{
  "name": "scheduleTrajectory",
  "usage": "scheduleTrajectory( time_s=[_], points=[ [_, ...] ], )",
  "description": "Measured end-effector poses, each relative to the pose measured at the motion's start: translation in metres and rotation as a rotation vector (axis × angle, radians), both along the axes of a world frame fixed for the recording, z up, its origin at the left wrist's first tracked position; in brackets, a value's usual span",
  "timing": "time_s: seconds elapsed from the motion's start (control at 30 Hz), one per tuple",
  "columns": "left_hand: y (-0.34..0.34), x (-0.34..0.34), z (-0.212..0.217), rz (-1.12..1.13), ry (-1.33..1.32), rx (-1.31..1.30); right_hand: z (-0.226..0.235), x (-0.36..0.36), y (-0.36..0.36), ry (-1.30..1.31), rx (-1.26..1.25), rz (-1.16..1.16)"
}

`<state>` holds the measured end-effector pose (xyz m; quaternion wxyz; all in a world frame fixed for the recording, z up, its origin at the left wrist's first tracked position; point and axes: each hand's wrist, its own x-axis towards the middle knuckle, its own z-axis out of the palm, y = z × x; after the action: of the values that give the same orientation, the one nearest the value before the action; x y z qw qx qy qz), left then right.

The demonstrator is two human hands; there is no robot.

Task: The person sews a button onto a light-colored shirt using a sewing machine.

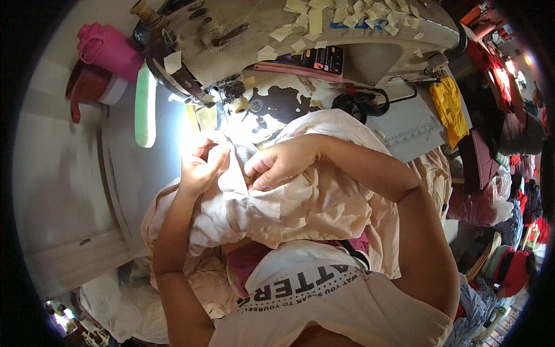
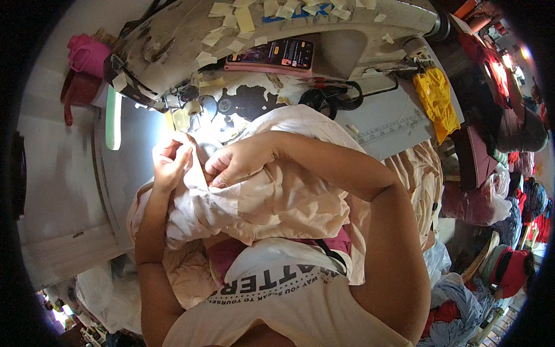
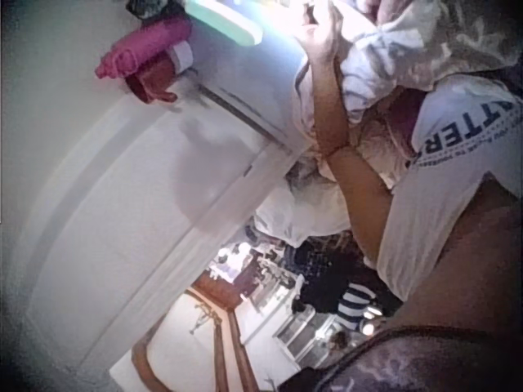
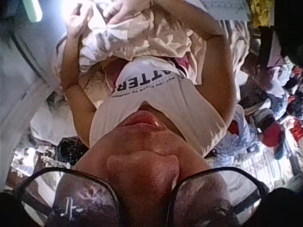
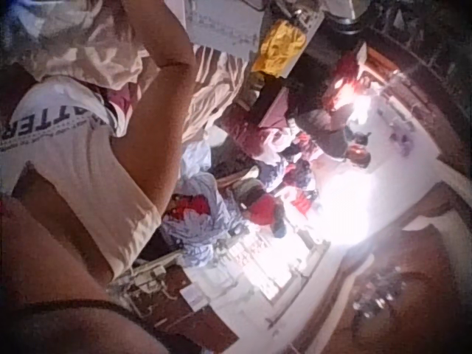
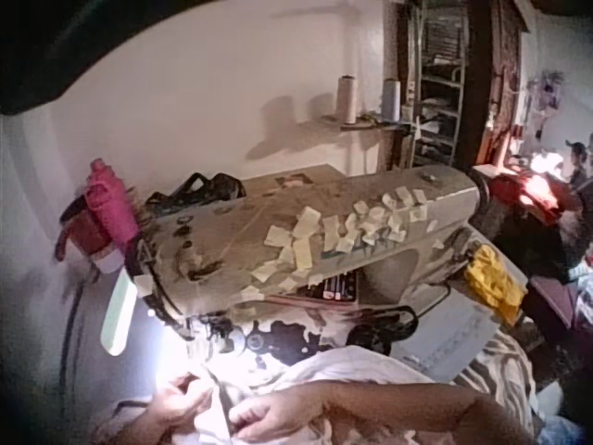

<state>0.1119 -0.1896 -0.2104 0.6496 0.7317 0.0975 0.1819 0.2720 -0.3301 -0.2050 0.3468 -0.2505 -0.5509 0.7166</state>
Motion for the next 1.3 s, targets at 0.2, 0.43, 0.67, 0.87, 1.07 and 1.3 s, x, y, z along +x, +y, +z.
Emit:
scheduleTrajectory(
  time_s=[0.2, 0.43, 0.67, 0.87, 1.07, 1.3],
  points=[
    [0.007, 0.004, -0.003, -0.109, 0.142, 0.0, 0.018, 0.014, -0.003, -0.336, -0.041, -0.328],
    [0.025, -0.017, 0.044, -0.428, 0.561, 0.119, 0.034, 0.099, -0.019, -1.519, 0.169, -1.425],
    [0.054, -0.052, 0.07, -0.157, 0.123, 0.463, 0.018, 0.14, -0.046, -1.466, 0.107, -1.699],
    [0.025, -0.047, 0.066, -0.037, -0.148, -0.046, 0.017, 0.143, -0.048, -1.405, 0.077, -1.551],
    [-0.011, 0.009, 0.033, -0.46, 0.095, 0.532, 0.013, 0.144, -0.047, -1.46, 0.109, -1.512],
    [-0.001, -0.017, 0.049, 0.014, 0.534, 0.76, 0.021, 0.139, -0.049, -1.461, 0.026, -1.47]
  ],
)
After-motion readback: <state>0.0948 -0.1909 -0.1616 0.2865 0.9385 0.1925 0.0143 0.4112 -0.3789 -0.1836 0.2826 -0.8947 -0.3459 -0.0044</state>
